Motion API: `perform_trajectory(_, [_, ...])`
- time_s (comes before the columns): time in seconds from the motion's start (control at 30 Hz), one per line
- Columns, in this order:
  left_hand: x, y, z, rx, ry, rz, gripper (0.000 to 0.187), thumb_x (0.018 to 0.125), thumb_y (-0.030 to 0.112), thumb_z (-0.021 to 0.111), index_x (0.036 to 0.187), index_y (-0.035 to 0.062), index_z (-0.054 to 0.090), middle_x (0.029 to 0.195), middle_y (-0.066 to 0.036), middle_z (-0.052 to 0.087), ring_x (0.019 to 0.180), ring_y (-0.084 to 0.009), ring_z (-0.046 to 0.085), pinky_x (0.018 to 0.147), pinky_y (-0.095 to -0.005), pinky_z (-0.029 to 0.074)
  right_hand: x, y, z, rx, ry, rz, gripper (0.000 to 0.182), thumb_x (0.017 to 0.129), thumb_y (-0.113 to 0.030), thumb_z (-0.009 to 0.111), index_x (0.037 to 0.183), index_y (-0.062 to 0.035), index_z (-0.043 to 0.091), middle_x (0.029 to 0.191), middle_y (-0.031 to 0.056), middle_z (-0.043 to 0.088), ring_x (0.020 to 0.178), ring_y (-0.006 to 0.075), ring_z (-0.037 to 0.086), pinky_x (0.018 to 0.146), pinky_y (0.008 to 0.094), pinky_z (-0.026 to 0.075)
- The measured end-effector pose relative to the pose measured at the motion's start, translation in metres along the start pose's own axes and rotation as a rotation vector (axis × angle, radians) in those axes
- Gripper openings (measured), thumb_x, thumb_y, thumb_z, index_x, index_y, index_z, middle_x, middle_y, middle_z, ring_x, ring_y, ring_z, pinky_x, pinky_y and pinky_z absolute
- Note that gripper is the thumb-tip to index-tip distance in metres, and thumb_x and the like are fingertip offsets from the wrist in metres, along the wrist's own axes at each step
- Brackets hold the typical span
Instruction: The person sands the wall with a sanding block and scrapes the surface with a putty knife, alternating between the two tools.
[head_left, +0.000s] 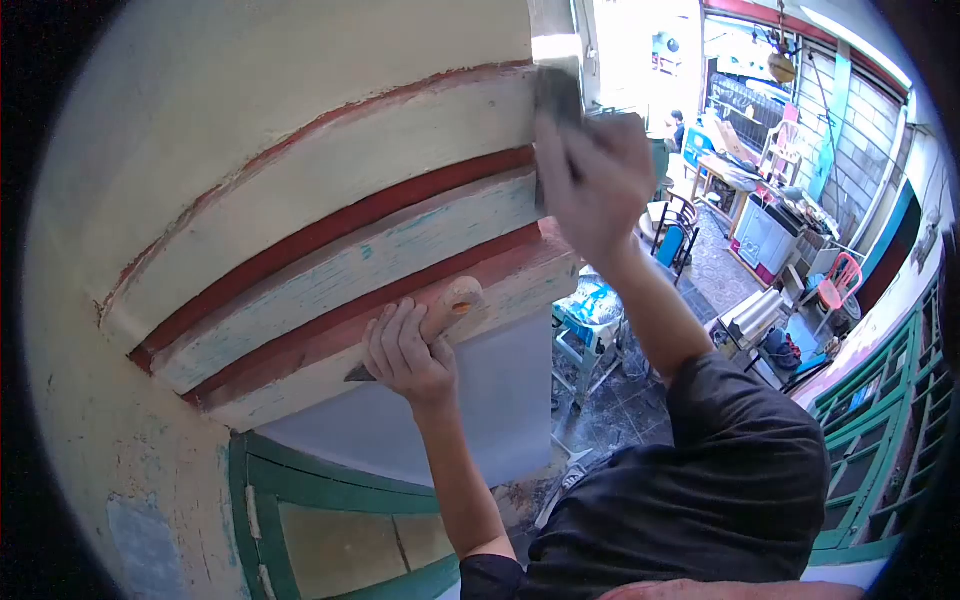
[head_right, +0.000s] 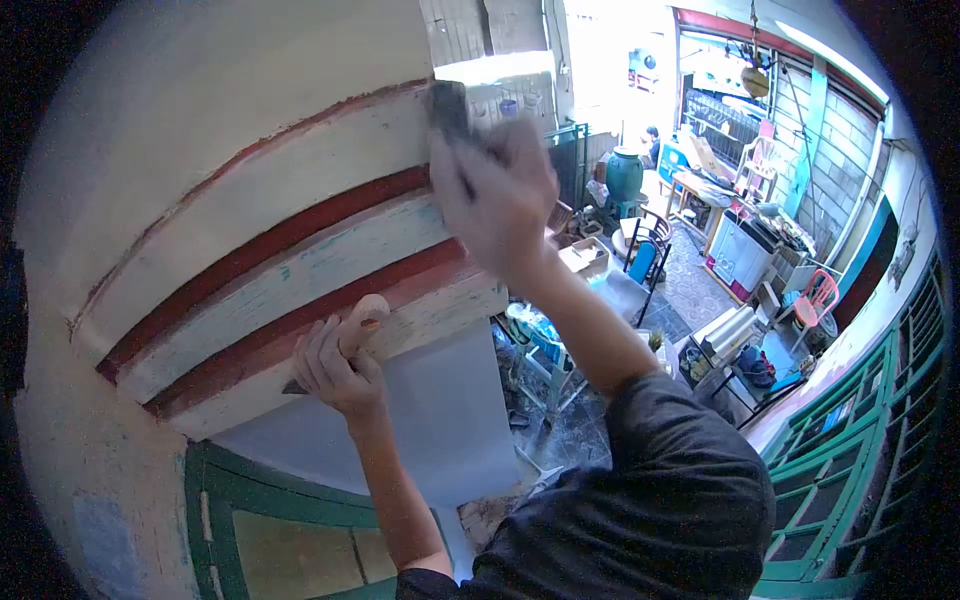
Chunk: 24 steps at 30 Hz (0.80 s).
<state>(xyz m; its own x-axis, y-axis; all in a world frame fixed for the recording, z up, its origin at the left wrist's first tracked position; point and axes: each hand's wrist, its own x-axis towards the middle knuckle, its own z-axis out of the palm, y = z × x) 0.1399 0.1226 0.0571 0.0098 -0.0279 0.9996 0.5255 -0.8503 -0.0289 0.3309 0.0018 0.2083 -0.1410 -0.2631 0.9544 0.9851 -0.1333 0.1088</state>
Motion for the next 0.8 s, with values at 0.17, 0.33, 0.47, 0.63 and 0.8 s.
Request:
perform_trajectory(0.17, [-0.002,-0.004,0.002,-0.006,-0.023,0.001,0.018,0.106,0.027,0.054,0.107,0.0124,0.065,0.11,-0.003,0.069,0.11,-0.024,0.066,0.103,-0.0467,0.048,0.027,0.017,0.013,-0.045,0.063,-0.063,0.013,0.082,-0.011,0.084,0.086,0.0008,0.08,0.077,0.0077,0.058,0.064,0.0157,0.057,0.053,0.0293,0.043])
perform_trajectory(0.33, [-0.001,-0.003,0.002,0.002,-0.008,0.014,0.017,0.107,0.024,0.053,0.107,0.0118,0.065,0.11,-0.003,0.069,0.109,-0.0243,0.066,0.103,-0.0466,0.048,0.015,0.005,0.012,0.047,0.049,0.041,0.015,0.085,-0.012,0.082,0.084,0.003,0.079,0.082,0.0108,0.061,0.068,0.0136,0.059,0.054,0.0286,0.044])
perform_trajectory(0.47, [-0.002,-0.002,0.001,0.013,-0.019,0.012,0.017,0.107,0.024,0.053,0.107,0.0116,0.065,0.11,-0.003,0.069,0.108,-0.0244,0.067,0.103,-0.0468,0.049,-0.013,-0.01,-0.013,0.163,-0.146,0.067,0.01,0.084,-0.007,0.081,0.084,0.0032,0.078,0.084,0.0121,0.064,0.068,0.012,0.061,0.054,0.0259,0.043])
perform_trajectory(0.63, [0.0,-0.003,0.004,0.023,0.006,0.029,0.019,0.107,0.026,0.053,0.107,0.0116,0.064,0.109,-0.004,0.069,0.107,-0.0252,0.067,0.102,-0.0473,0.049,0.057,0.021,-0.007,0.256,0.129,0.109,0.009,0.084,-0.005,0.081,0.09,0.0024,0.08,0.091,0.0157,0.074,0.075,0.0172,0.071,0.06,0.0244,0.051])
perform_trajectory(0.8, [0.0,-0.001,0.001,0.023,-0.003,0.007,0.019,0.107,0.027,0.053,0.105,0.0119,0.064,0.108,-0.003,0.069,0.106,-0.0251,0.067,0.101,-0.0479,0.049,0.016,0.013,0.004,0.09,-0.026,-0.074,0.013,0.089,-0.008,0.077,0.095,0.0039,0.077,0.11,0.0157,0.061,0.071,0.0179,0.071,0.049,0.0243,0.055])
